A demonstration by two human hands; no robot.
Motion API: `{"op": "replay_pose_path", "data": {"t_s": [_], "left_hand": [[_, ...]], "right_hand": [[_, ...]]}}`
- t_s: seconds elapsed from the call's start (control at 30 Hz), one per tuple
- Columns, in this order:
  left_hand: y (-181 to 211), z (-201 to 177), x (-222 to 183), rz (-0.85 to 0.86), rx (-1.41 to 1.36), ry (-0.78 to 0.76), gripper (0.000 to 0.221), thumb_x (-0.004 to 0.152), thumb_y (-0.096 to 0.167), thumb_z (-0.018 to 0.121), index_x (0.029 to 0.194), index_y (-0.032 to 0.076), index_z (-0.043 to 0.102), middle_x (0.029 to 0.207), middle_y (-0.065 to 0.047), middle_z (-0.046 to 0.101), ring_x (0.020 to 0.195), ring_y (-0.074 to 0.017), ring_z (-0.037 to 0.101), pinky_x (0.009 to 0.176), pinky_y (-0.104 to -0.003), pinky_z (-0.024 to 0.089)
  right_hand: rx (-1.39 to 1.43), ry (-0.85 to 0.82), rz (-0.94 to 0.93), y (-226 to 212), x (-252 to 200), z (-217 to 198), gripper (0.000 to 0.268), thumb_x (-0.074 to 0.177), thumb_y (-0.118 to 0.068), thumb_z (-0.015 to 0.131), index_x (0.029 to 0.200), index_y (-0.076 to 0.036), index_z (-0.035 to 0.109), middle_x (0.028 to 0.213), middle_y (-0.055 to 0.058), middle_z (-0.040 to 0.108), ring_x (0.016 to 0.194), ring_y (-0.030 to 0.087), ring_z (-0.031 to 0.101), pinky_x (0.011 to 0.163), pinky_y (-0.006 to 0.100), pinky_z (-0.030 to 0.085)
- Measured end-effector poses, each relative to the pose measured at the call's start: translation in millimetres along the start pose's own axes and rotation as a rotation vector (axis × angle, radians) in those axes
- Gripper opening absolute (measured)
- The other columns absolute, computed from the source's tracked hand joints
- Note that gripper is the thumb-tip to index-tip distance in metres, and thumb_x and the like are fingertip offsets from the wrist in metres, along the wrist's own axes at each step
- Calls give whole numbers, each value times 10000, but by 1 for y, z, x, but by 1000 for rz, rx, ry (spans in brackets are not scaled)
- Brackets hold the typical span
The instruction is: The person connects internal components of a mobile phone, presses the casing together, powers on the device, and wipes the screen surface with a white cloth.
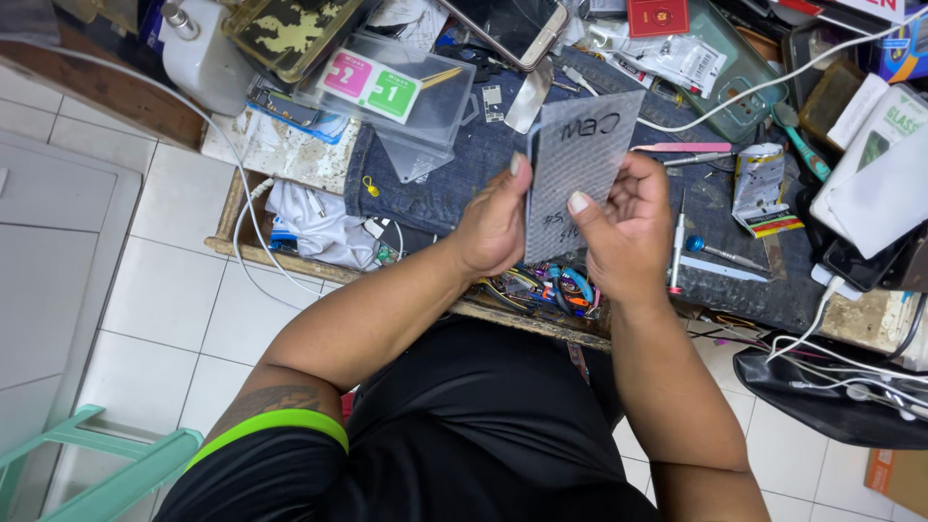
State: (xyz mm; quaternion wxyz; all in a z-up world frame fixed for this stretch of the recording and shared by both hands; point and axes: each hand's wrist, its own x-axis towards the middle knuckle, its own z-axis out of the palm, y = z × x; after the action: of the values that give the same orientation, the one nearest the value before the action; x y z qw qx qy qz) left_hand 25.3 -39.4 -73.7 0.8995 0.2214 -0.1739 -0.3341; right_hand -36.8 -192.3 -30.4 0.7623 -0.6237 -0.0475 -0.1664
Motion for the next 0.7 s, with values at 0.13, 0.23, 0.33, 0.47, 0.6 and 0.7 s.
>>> {"op": "replay_pose_path", "data": {"t_s": [0.13, 0.23, 0.33, 0.47, 0.6, 0.7], "left_hand": [[2, -8, -4, -132, -96, -145, 697, 1140, 555, 337, 1553, 5, 450, 1482, -157, 582, 1375, -273, 579, 1186, -468, 478], [3, -8, -9, -273, -113, -160, 689, 1148, 555, 312, 1580, 29, 419, 1491, -157, 572, 1359, -284, 579, 1159, -476, 479], [8, 6, -9, -309, -97, -152, 667, 1136, 548, 303, 1632, 103, 341, 1529, -121, 546, 1369, -258, 572, 1180, -450, 464], [18, 23, -10, -215, -116, -124, 686, 1114, 554, 292, 1691, 189, 221, 1557, -88, 519, 1357, -241, 581, 1190, -444, 463], [19, 23, -4, -105, -114, -123, 713, 1170, 559, 295, 1721, 111, 226, 1485, -167, 532, 1323, -255, 589, 1215, -474, 467], [23, 19, -1, -72, -128, -83, 717, 1136, 569, 278, 1710, 148, 195, 1543, -185, 520, 1385, -286, 589, 1208, -465, 476]], "right_hand": [[-169, -31, -9, -21, 12, -2, 569, 916, 51, 755, 1405, -33, 476, 1259, 89, 629, 1145, 161, 635, 1038, 326, 539], [-92, -122, -19, -38, 25, -10, 551, 920, 23, 748, 1406, -59, 501, 1316, 73, 578, 1223, 151, 614, 1099, 317, 524], [-282, -222, -34, -53, 34, -24, 302, 977, 18, 762, 1250, -13, 639, 1305, 98, 581, 1191, 160, 597, 1092, 312, 507], [-696, -198, -278, -60, 29, -15, 137, 1021, -17, 778, 1105, -22, 670, 1281, 128, 615, 1147, 206, 623, 1049, 322, 517], [-974, -128, -670, -59, 20, -4, 181, 973, -12, 813, 1039, -32, 645, 1105, 138, 679, 1088, 300, 655, 1035, 403, 520], [-925, -200, -795, -62, 3, 2, 212, 955, 8, 798, 982, -58, 599, 1057, 110, 689, 1086, 311, 695, 1063, 526, 491]]}}
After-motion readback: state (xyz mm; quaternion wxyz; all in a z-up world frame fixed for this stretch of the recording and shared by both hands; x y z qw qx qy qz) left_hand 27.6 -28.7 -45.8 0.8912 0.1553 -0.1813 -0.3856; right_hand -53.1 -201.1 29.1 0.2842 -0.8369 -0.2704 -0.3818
